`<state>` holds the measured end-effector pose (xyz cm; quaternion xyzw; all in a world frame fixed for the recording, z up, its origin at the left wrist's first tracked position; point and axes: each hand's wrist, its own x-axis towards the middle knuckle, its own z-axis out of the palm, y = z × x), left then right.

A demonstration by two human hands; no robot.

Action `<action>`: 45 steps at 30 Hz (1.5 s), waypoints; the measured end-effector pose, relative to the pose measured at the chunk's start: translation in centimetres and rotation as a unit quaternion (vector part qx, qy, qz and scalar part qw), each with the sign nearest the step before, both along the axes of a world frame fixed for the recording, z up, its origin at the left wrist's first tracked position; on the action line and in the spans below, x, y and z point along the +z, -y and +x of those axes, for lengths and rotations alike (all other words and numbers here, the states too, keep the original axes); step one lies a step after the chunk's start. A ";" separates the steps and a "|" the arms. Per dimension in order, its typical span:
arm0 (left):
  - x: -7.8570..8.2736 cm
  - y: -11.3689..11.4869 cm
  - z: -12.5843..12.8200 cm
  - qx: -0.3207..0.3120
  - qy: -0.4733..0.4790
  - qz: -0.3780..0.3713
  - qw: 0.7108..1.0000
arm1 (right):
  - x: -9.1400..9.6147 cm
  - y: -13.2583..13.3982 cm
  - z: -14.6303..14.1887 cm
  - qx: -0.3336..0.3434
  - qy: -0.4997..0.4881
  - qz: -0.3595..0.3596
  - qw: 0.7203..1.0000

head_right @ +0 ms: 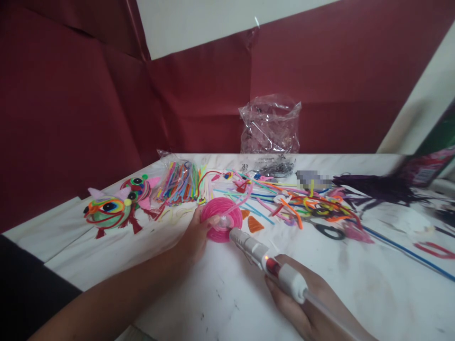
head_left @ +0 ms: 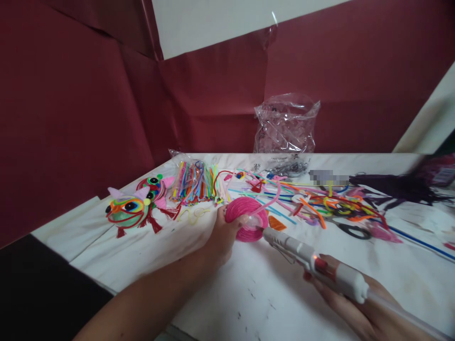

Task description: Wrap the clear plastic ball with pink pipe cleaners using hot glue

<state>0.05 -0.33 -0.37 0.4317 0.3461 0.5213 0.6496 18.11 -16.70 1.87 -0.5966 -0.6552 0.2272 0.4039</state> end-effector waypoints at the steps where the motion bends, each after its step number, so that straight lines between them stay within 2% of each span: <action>1: 0.0 0.0 0.0 -0.001 0.000 0.002 1.000 | 0.0 0.0 0.0 -0.002 0.000 0.002 1.000; 12: -0.3 0.0 0.2 0.007 0.002 0.001 1.000 | -0.2 0.1 -0.6 -0.019 0.004 0.033 0.999; 25: -0.1 0.1 0.0 0.002 -0.011 0.006 1.000 | -0.4 0.0 -0.4 -0.021 -0.013 0.029 0.999; 45: -0.1 0.0 0.0 0.000 -0.011 0.004 1.000 | 0.6 0.1 -0.4 -0.011 0.003 0.009 1.000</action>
